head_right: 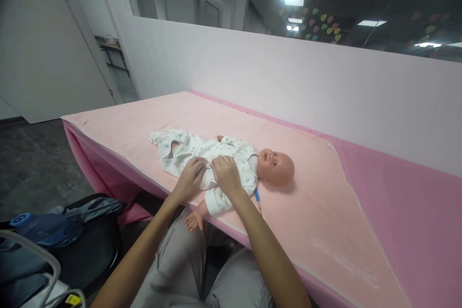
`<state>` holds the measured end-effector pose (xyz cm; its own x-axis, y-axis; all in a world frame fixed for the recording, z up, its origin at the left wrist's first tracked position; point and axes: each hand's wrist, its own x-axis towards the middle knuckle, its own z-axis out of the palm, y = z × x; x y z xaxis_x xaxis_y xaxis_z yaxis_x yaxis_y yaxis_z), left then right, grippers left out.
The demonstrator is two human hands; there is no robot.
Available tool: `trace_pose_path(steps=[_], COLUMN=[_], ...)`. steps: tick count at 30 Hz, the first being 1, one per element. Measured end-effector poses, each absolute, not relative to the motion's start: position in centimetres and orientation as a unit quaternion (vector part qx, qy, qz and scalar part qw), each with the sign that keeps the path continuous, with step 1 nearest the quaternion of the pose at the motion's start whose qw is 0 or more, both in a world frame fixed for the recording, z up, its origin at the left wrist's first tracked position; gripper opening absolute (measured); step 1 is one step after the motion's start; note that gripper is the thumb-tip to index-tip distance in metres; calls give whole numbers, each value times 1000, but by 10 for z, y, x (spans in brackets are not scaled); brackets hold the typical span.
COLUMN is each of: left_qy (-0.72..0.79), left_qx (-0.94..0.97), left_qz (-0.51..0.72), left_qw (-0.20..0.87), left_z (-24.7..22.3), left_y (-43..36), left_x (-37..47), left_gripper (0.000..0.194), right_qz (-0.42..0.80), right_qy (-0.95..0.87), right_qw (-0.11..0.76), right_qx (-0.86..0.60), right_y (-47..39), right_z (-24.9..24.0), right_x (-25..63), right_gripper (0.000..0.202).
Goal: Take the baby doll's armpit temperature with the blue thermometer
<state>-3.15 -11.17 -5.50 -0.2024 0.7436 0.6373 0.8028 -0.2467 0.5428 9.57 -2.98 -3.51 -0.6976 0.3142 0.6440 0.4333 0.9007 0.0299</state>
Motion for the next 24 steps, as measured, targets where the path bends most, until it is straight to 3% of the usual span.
trace_pose_path(steps=[24], left_qy=[-574], left_qx=[-578], left_qz=[-573], left_qw=[-86], left_z=[-51], left_y=[-116], left_x=[-37], left_gripper=[22], right_qz=[-92], right_qy=[-907], right_qw=[344], right_qx=[-224], right_y=[-28], right_z=[-38], right_x=[94], right_gripper=[19])
